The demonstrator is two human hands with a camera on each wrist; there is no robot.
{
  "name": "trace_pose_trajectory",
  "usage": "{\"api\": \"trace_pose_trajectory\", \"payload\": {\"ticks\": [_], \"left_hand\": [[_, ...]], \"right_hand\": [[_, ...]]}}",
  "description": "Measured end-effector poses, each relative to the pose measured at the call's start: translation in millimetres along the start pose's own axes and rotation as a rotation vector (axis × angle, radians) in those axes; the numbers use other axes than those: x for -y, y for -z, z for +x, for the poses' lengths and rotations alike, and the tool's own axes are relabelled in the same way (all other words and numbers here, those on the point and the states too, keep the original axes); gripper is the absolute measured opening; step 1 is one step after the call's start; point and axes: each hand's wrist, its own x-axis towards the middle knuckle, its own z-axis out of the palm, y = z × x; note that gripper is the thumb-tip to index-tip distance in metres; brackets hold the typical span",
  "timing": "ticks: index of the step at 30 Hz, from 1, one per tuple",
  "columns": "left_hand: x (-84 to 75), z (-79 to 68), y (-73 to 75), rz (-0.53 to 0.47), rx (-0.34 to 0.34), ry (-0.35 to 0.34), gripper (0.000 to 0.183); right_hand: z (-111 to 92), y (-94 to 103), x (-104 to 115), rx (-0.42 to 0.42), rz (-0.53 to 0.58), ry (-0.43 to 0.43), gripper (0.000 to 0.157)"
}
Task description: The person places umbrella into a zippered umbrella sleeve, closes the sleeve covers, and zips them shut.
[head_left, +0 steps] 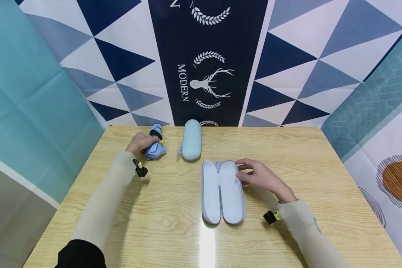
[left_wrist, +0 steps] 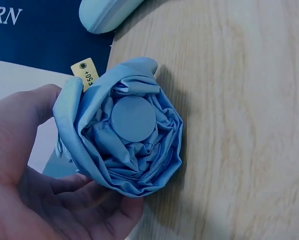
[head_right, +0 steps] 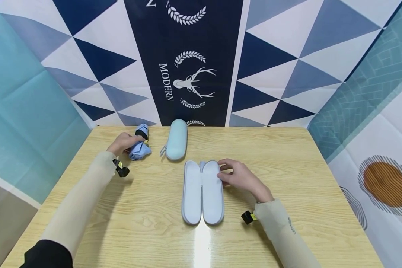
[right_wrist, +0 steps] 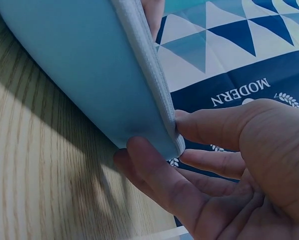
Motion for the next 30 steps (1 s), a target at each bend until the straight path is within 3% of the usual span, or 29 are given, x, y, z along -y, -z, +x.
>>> {"api": "trace_pose_trajectory", "payload": {"ticks": [11,20,25,30], "left_hand": [[8.3,-5.8,-2.9,-0.095,0.015,0.000,0.043],[12.7,-18.2,-4.5,-0.086,-0.008,-0.035,0.048],[11.8,-30.3,-5.9,-0.064,-0.038,-0.063,0.041],[9.7,-42.4,-5.4,-0.030,-0.041,-0.077,0.065]], "right_hand": [[-1,-2.3,-1,-0.020,-0.007,-0.064,0.048],[1,-3.5,0,-0.018,0.021,-0.076,0.051],[0,-4.1,0,-0.027,0.018,-0.078,0.050],[1,-5.2,1,-0.018,0.029,-0.083,0.051]]}}
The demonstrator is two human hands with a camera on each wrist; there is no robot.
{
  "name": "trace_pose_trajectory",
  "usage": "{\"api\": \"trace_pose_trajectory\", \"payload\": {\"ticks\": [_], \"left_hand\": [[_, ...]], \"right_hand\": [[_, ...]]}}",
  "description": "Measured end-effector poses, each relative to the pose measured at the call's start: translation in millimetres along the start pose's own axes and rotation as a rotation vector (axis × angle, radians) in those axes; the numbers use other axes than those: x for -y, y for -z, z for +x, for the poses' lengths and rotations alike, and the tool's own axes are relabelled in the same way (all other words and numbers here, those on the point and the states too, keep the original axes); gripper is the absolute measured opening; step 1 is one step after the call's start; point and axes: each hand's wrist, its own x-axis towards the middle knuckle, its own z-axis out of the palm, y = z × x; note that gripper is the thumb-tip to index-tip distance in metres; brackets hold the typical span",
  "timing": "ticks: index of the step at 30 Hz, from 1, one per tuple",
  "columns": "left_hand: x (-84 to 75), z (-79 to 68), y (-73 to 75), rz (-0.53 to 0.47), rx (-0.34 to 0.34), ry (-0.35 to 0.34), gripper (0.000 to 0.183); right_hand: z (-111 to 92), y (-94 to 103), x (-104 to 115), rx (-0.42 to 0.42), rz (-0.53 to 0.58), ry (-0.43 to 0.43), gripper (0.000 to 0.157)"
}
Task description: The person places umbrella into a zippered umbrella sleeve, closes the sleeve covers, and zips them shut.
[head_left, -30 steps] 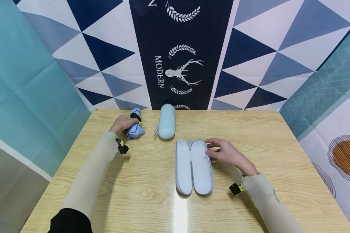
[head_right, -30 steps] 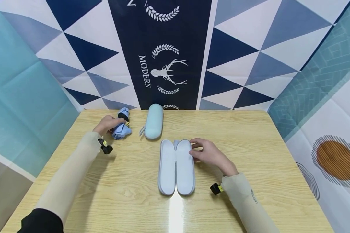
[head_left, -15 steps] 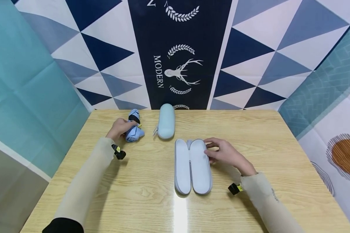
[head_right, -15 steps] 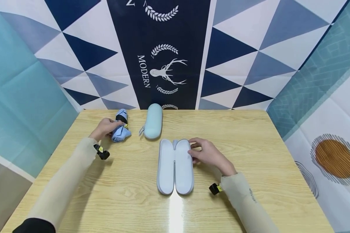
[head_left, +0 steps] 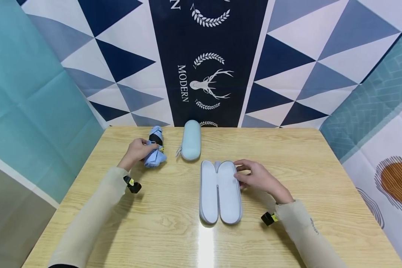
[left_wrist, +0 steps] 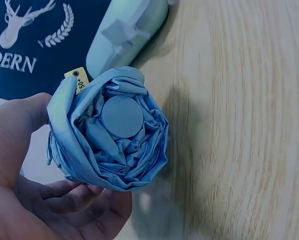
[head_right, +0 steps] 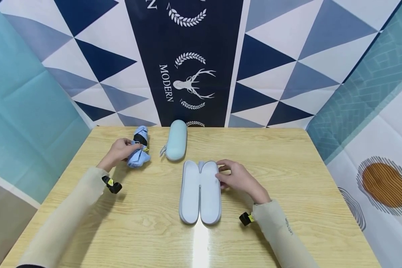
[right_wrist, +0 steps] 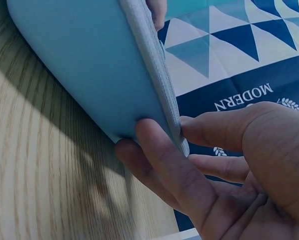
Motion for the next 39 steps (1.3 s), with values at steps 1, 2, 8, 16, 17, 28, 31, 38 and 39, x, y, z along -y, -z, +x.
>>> {"api": "trace_pose_trajectory", "payload": {"ticks": [1,2,8,16,17,28,31,38,39], "left_hand": [[-0.9,-1.9,-0.1,0.003,-0.003,-0.007,0.067],[-2.1,-3.6,-0.2,0.004,-0.005,-0.017,0.068],[-10.6,-14.4,-5.1,0.013,-0.004,-0.069,0.072],[-24.6,-32.7,-18.4,0.031,0.009,-0.129,0.068],[-26.2,-34.8,-20.8,0.026,0.010,-0.138,0.067],[-48.5,-54.2,-49.7,0.000,0.035,-0.200,0.065],[-52.9,-58.9,-56.2,0.016,0.042,-0.216,0.065],[-61.6,-70.5,-69.7,0.032,0.068,-0.242,0.063],[-62.8,-71.9,-71.3,0.034,0.071,-0.250,0.062]], "right_hand": [[0,-0.2,0,0.000,-0.001,-0.001,0.051],[0,-0.3,0,-0.002,-0.002,-0.001,0.051],[0,-1.4,0,-0.008,0.003,-0.003,0.051],[-2,-5.0,0,-0.016,0.011,-0.008,0.049],[-2,-5.1,1,-0.017,0.010,-0.006,0.049],[-1,-4.8,0,-0.022,0.006,0.002,0.048],[-1,-4.6,1,-0.022,0.007,-0.001,0.048],[-1,-5.4,2,-0.014,0.008,0.002,0.048],[-1,-5.7,2,-0.014,0.007,0.002,0.048]]}}
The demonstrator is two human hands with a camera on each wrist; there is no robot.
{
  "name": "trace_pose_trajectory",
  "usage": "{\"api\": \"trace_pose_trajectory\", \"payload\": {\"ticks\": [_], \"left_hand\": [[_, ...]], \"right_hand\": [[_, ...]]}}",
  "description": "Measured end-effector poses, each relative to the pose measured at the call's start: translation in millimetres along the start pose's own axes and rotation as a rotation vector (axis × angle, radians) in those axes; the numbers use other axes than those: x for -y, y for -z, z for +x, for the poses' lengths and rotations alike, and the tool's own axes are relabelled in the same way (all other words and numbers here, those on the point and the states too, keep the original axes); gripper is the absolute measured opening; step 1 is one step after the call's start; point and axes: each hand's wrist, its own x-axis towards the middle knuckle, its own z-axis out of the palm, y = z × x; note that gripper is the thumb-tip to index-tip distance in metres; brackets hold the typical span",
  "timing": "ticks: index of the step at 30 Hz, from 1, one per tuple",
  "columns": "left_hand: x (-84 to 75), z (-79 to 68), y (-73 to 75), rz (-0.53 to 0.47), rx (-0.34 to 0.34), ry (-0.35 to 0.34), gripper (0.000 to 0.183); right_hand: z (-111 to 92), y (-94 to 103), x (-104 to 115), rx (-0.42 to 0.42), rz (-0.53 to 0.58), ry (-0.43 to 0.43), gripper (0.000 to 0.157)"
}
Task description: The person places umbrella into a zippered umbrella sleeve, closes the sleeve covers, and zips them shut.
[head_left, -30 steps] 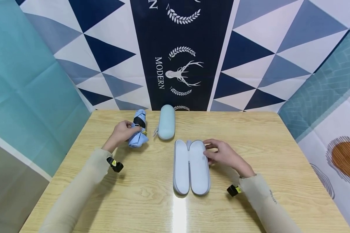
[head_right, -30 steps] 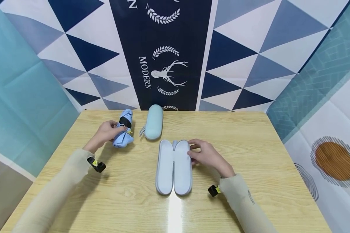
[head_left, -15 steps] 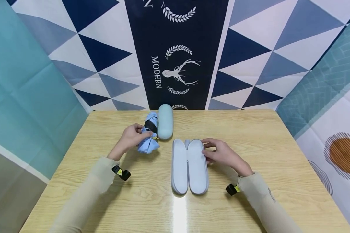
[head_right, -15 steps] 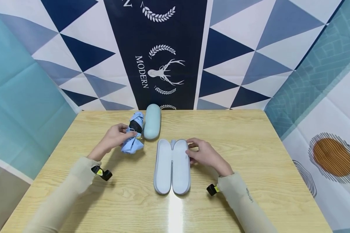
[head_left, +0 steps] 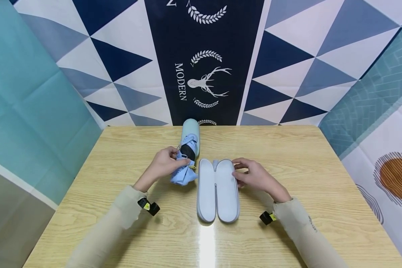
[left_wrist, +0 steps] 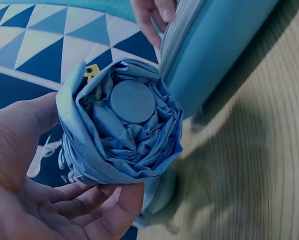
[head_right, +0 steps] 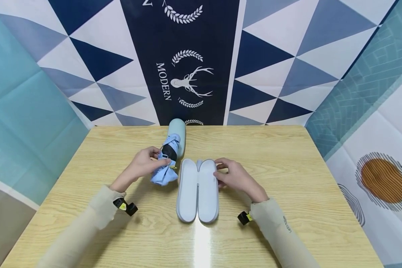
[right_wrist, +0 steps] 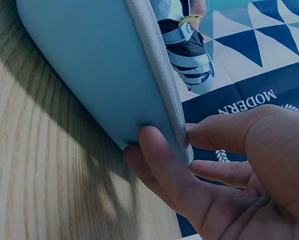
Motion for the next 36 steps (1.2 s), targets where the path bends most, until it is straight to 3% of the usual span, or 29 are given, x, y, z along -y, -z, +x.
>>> {"api": "trace_pose_trajectory", "payload": {"ticks": [12,21,27,34,36], "left_hand": [[-18.2,-14.1,-19.0,0.013,0.023,-0.031,0.063],[-43.9,-28.1,-34.0,0.051,0.073,-0.075,0.063],[-45.1,-28.7,-55.3,0.095,0.130,-0.087,0.048],[-47.6,-29.6,-68.8,0.198,0.134,-0.052,0.049],[-48.5,-30.3,-71.0,0.220,0.136,-0.050,0.060]], "right_hand": [[-1,-4.1,5,-0.026,-0.050,-0.006,0.048],[-2,-3.8,8,-0.057,-0.128,0.037,0.049],[-2,-4.0,9,-0.099,-0.194,0.066,0.047],[-1,-3.9,11,-0.115,-0.215,0.080,0.048],[-1,-3.3,11,-0.118,-0.218,0.082,0.048]]}}
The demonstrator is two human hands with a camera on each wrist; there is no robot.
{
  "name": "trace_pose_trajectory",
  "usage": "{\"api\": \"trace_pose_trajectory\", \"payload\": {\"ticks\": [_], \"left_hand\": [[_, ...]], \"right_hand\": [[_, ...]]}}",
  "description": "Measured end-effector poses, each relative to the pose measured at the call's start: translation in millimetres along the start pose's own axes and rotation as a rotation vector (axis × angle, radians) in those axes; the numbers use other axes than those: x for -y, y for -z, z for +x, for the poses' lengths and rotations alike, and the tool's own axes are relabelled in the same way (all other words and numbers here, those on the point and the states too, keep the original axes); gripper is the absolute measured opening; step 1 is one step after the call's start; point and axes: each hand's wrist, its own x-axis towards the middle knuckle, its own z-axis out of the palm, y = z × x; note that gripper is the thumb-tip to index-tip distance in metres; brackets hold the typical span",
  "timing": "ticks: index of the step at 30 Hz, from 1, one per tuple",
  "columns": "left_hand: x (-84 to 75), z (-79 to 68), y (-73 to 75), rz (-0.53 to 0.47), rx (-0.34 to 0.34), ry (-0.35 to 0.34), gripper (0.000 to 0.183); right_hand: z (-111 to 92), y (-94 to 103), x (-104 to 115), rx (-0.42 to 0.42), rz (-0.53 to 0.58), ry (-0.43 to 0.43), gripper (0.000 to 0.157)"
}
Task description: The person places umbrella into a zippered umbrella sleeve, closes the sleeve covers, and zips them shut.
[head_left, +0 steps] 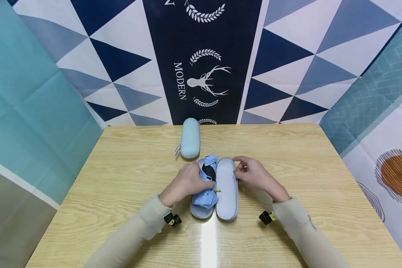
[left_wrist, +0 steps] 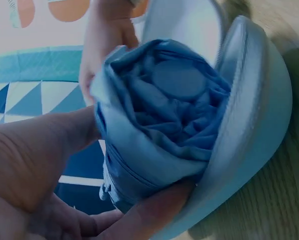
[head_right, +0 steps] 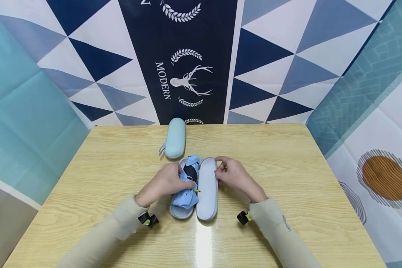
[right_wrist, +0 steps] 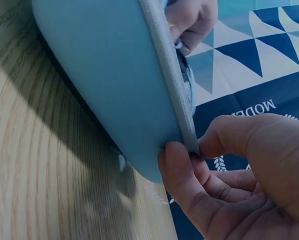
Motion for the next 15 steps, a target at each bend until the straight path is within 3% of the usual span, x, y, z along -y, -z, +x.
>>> {"api": "trace_pose_trajectory", "payload": {"ticks": [3,10,15], "left_hand": [[-0.6,-0.7,-2.7,0.039,-0.004,-0.004,0.074],[-0.8,-0.3,-4.4,0.130,-0.003,0.027,0.044],[0.6,1.3,-6.9,0.122,0.007,0.067,0.058]], "right_hand": [[-0.4,0.6,0.4,-0.006,-0.006,-0.005,0.050],[-0.5,1.3,-0.2,-0.036,-0.034,-0.010,0.053],[-0.3,0.4,-0.4,-0.062,-0.068,0.031,0.053]]}}
